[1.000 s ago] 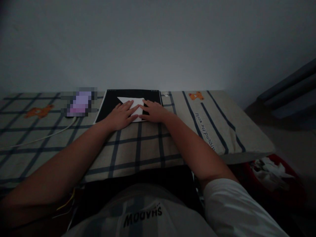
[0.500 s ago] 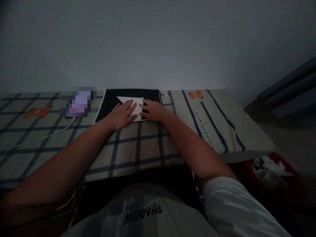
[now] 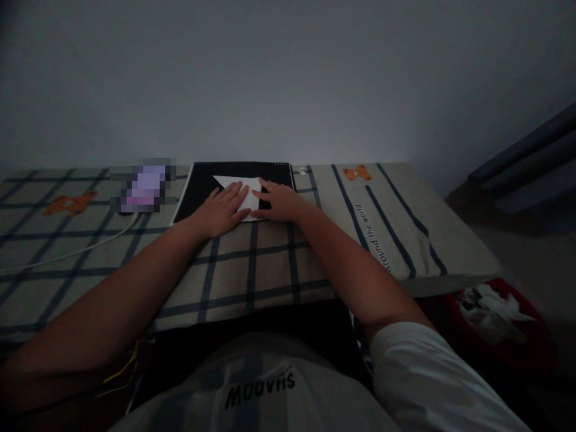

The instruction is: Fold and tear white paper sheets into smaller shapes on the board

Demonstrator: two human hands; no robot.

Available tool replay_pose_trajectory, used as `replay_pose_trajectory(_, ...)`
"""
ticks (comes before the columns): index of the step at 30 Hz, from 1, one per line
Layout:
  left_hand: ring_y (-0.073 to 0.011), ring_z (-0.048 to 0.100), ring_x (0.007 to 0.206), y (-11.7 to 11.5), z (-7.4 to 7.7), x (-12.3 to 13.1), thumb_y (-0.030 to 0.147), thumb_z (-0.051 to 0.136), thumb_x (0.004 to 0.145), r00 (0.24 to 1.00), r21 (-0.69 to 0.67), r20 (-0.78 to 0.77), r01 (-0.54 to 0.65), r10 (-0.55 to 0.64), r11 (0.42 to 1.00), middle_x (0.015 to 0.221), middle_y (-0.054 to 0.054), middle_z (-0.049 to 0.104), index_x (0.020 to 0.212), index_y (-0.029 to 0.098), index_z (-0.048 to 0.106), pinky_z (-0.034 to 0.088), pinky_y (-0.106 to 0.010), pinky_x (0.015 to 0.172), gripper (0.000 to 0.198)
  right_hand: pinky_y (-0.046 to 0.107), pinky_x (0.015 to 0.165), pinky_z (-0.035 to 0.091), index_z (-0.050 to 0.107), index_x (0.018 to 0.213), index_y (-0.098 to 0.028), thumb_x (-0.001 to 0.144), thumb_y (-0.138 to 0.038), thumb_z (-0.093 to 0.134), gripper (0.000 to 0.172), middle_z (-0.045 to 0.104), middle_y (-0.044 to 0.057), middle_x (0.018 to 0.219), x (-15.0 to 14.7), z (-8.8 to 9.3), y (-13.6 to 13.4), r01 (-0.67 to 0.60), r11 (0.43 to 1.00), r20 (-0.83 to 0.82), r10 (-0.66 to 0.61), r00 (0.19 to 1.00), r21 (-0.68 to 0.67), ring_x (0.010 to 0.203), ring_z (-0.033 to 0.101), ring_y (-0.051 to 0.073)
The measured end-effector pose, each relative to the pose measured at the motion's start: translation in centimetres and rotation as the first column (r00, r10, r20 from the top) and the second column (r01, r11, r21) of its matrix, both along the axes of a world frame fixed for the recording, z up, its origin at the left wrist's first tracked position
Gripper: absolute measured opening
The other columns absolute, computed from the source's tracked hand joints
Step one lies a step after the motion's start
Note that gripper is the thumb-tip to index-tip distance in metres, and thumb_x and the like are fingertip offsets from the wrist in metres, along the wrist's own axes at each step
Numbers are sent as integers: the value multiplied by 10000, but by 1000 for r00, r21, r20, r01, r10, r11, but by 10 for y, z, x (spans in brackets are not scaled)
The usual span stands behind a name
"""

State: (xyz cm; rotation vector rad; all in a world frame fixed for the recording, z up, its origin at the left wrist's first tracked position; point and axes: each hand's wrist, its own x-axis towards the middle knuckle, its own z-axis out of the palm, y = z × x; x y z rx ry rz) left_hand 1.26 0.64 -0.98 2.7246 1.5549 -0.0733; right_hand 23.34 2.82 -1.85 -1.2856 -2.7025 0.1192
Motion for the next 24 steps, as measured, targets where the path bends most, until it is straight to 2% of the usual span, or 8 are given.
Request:
replay_pose_trajectory(3, -298, 127, 1591, 0, -2, -1, 487, 254, 1055, 1000, 13, 14, 8, -8, 1000, 1716, -162, 130, 1648, 143, 139, 168, -544, 1254, 695, 535, 1212, 323, 437, 1563, -188, 949, -675, 506, 787, 256, 157, 1681, -1, -1, 0, -3, 1000, 7, 3, 1000, 1, 1526, 312, 372)
replay_pose_trajectory(7, -310, 129, 1590, 0, -2, -1, 475, 252, 1060, 1000, 12, -7, 9, -9, 1000, 1717, -162, 127, 1636, 159, 219, 171, -551, 1251, 658, 538, 1216, 315, 408, 1578, -187, 959, -669, 488, 789, 273, 151, 1675, -2, -2, 1, 0, 1000, 18, 0, 1000, 1, 1526, 309, 376)
replay_pose_trajectory(12, -315, 139, 1587, 0, 0, 0, 488, 238, 1062, 1000, 12, -13, 9, -9, 1000, 1712, -168, 148, 1630, 155, 242, 180, -561, 1249, 658, 524, 1208, 337, 439, 1563, -191, 1043, -445, 423, 578, 317, 123, 1665, -4, -4, 4, 17, 1000, 31, -18, 999, 23, 1513, 349, 344)
replay_pose_trajectory(15, -315, 137, 1588, 2, -1, 0, 497, 228, 1062, 1000, 16, -20, 12, -12, 1000, 1714, -164, 147, 1632, 162, 237, 188, -562, 1248, 662, 512, 1210, 342, 479, 1539, -186, 1057, -361, 378, 522, 357, 117, 1649, -5, -6, 5, 19, 999, 25, -20, 999, 48, 1498, 382, 321)
replay_pose_trajectory(19, -316, 140, 1587, 3, -3, -1, 502, 226, 1061, 1000, 25, -25, 16, -16, 1000, 1714, -164, 145, 1635, 160, 230, 188, -546, 1252, 668, 505, 1216, 343, 496, 1525, -177, 1049, -360, 396, 519, 395, 115, 1631, -5, -9, 7, 10, 997, -9, -10, 1000, 72, 1486, 405, 304)
replay_pose_trajectory(24, -318, 140, 1587, 2, -2, 0, 495, 244, 1058, 1000, 11, -10, 3, -3, 1000, 1714, -163, 135, 1641, 139, 189, 176, -546, 1255, 686, 526, 1213, 344, 430, 1563, -160, 1026, -397, 462, 588, 384, 128, 1636, -2, -13, 9, 59, 997, -76, -55, 996, 58, 1501, 376, 310)
